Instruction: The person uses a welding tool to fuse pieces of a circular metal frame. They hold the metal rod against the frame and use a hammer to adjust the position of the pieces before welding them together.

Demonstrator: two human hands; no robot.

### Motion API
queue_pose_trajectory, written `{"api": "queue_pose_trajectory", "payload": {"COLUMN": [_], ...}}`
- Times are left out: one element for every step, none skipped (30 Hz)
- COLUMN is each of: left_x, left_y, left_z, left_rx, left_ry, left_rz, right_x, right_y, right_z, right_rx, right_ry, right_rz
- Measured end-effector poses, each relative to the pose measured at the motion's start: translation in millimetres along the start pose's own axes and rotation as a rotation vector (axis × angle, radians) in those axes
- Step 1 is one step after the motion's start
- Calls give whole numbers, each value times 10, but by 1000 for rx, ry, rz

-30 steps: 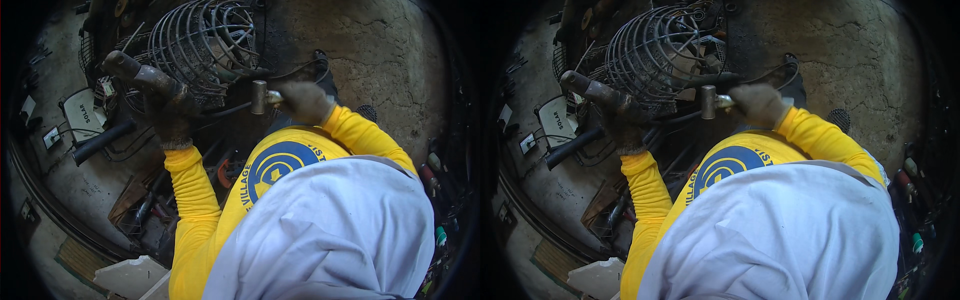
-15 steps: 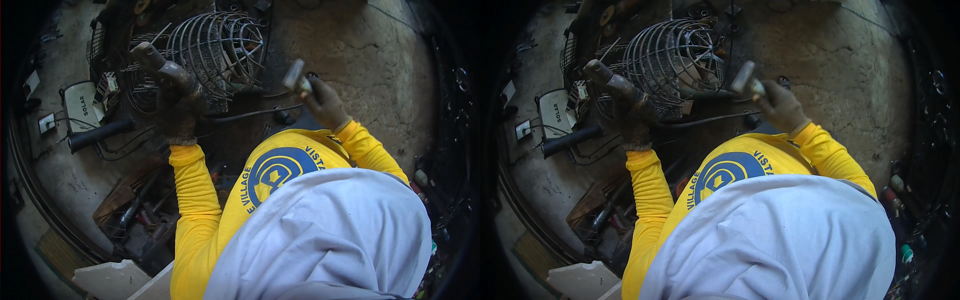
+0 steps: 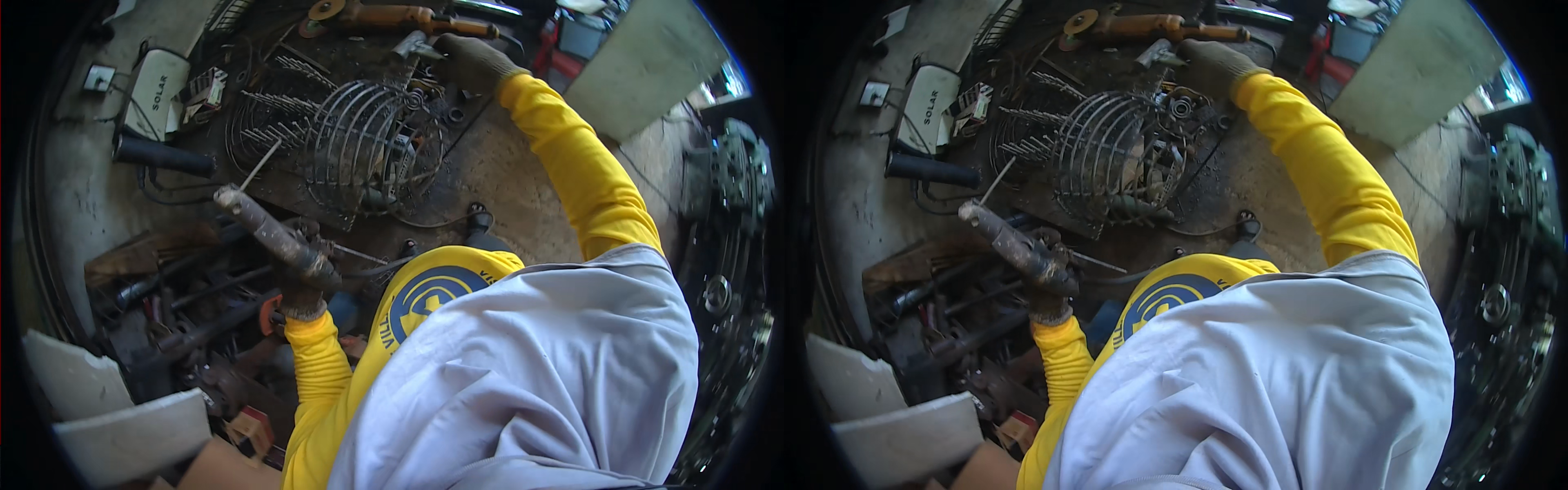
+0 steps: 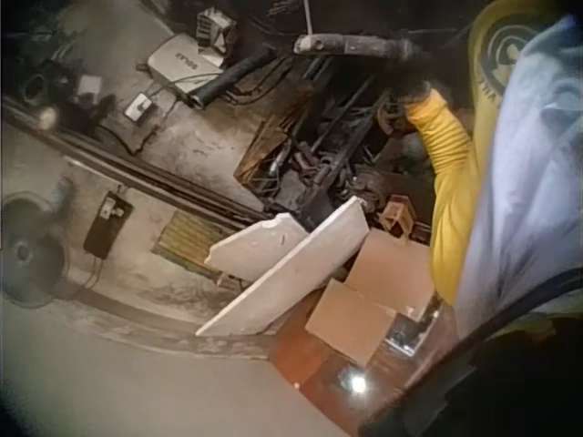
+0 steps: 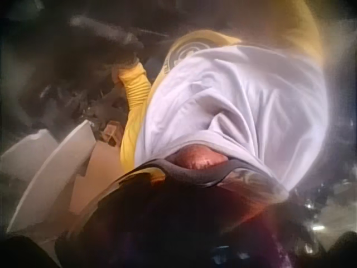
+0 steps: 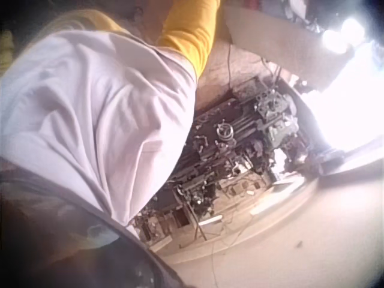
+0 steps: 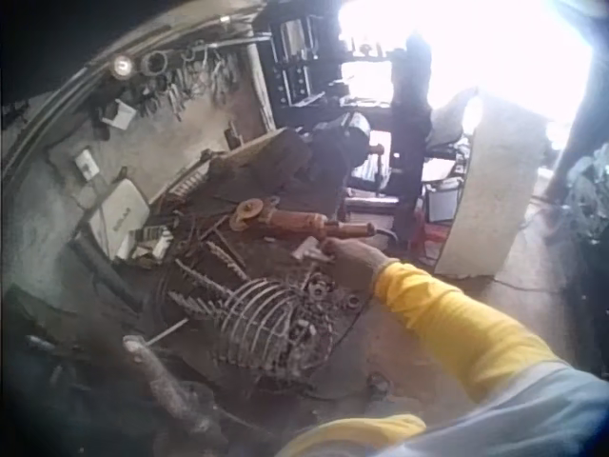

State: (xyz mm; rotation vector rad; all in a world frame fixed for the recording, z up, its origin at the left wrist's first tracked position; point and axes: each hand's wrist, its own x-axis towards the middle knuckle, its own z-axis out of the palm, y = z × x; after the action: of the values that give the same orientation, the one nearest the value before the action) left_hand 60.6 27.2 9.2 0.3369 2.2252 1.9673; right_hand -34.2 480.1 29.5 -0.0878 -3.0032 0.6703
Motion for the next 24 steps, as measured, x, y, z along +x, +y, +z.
{"api": "queue_pose_trajectory", "payload": {"left_x": [-74,-171,-255,-355,-471,-541,-641,-757,-789,-911,-1024,-1175,-1252,-1231,-1190,-1120,-1099,-1014,-948,-856,-862,-796,-767,-751], "left_y": [51,124,197,250,298,318,324,286,279,197,86,-25,-91,-63,-28,11,23,106,201,285,147,49,-32,-109], "left_z": [90,171,260,341,408,480,533,569,624,636,649,640,628,704,781,855,870,967,1062,1156,1141,1151,1157,1156], "left_rx": [-1,4,6,7,165,206,257,302,341,381,419,458,497,208,-106,-396,-661,-747,-830,-917,-561,-212,39,290], "left_ry": [72,144,217,299,298,292,294,307,300,329,355,391,420,414,420,430,343,324,311,293,348,385,343,319], "left_rz": [-36,-77,-118,-163,-166,-147,-146,-153,-145,-155,-161,-170,-157,-167,-172,-182,-115,-105,-95,-87,-73,-49,9,72], "right_x": [229,440,635,804,900,1000,1042,1034,1240,1249,1252,978,671,371,91,-218,-625,-1016,-1293,-1498,-1634,-1737,-1829,-1913], "right_y": [-37,-68,-96,-125,-182,-214,-360,-453,-225,-165,-115,-304,-406,-448,-453,-428,-459,-511,-617,-719,-816,-886,-938,-972], "right_z": [-44,-13,52,136,185,187,145,210,348,407,459,242,132,14,57,119,98,33,-68,-153,-155,-152,-142,-119], "right_rx": [-32,-37,-45,-52,-55,-209,-351,-495,-503,-435,-368,-235,-15,195,431,661,647,624,653,664,692,707,723,669], "right_ry": [-33,-72,-110,-155,-113,-121,-134,-145,-51,-14,24,11,129,251,348,446,428,412,135,-137,-257,-365,-471,-452], "right_rz": [-62,-108,-154,-208,-338,-317,-308,-293,-272,-262,-256,-253,-299,-324,-368,-402,-559,-708,-756,-783,-706,-621,-532,-494]}}
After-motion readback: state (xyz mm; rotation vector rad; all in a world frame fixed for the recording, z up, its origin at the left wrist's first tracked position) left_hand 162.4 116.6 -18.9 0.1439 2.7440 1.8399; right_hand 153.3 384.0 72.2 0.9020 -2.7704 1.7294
